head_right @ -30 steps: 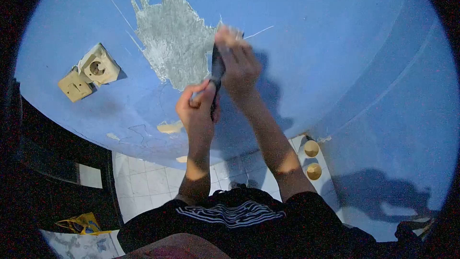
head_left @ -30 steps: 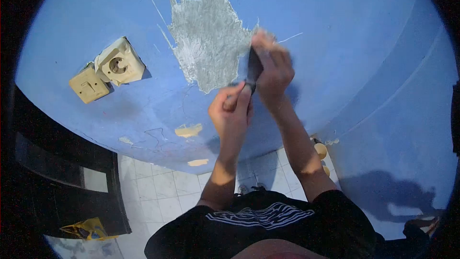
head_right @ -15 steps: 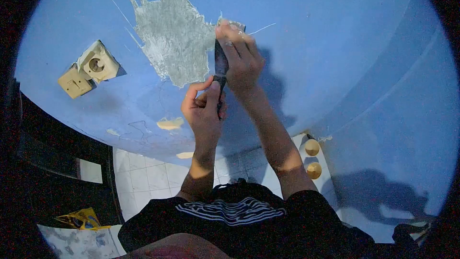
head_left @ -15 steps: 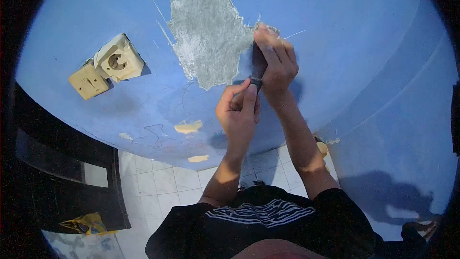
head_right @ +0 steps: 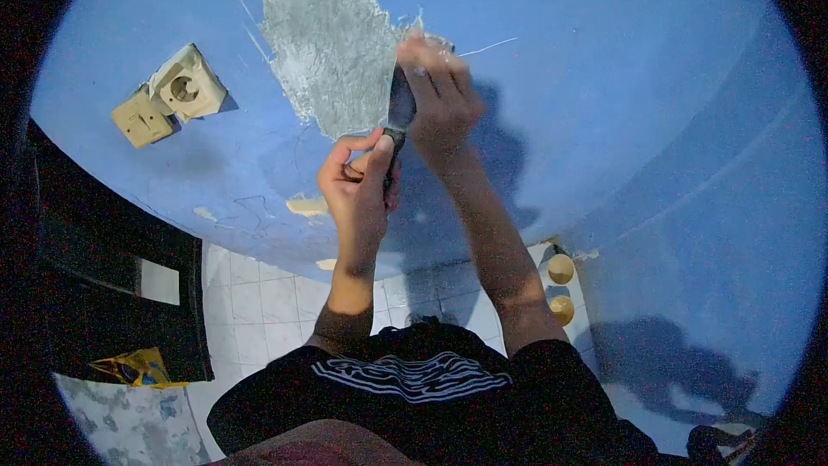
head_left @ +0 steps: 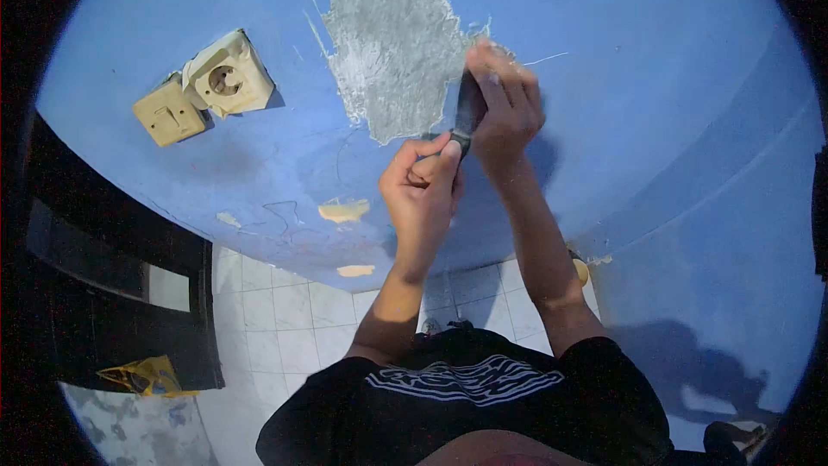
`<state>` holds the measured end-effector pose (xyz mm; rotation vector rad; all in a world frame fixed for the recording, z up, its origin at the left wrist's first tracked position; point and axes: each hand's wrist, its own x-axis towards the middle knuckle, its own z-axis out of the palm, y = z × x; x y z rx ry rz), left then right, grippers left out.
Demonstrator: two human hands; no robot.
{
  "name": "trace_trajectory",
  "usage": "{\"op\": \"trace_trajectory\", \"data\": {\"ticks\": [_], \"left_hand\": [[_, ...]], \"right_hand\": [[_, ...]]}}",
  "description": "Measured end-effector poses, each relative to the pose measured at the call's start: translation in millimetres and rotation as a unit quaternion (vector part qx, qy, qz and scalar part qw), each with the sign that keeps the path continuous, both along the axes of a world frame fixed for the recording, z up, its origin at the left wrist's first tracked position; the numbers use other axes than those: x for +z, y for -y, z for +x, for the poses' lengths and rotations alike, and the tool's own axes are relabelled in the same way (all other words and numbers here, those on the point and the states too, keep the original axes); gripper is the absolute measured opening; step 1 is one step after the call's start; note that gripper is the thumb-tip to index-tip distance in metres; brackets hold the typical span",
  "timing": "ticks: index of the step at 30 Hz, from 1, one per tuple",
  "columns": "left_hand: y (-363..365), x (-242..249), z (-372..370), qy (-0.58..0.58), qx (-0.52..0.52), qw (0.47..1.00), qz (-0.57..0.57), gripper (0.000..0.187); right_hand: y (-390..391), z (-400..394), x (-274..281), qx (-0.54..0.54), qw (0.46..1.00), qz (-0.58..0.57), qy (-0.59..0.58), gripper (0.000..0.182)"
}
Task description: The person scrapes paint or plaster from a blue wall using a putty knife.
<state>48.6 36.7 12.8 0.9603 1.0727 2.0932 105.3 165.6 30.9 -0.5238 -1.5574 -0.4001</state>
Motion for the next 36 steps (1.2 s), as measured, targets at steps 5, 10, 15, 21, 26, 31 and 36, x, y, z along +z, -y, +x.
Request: {"op": "trace_trajectory", "data": {"ticks": [5, 10, 15, 21, 26, 31, 36], "left_hand": [[2, -9, -7, -0.006, -0.008, 1.000, 0.009, 0.004], [-2, 4, -9, 0.008, -0.024, 0.999, -0.023, 0.005], [0, -15, 1, -0.001, -0.013, 1.000, 0.017, 0.004], [-17, -16, 19, 0.024, -0.001, 0.998, 0.054, 0.006], [-4, -20, 11, 0.030, 0.014, 0.999, 0.025, 0.006], [-3, -6, 1, 0.018, -0.004, 0.999, 0.027, 0.007], [1, -11, -1, 0.026, 0.015, 1.000, 0.005, 0.006]], "right_hand": [[2, -2, -4, 0.013, 1.000, 0.019, -0.001, 0.033], [-2, -2, 2, 0.002, 0.999, 0.029, -0.016, 0.031], [0, 3, -5, 0.008, 1.000, 0.009, -0.011, 0.031], [-9, 8, 6, 0.026, 0.999, 0.041, -0.008, 0.033], [4, 7, -11, 0.033, 0.999, -0.006, 0.042, 0.033], [-1, 3, 4, -0.010, 0.999, 0.041, -0.001, 0.028], [-3, -3, -4, -0.011, 0.999, 0.036, 0.001, 0.029]]}}
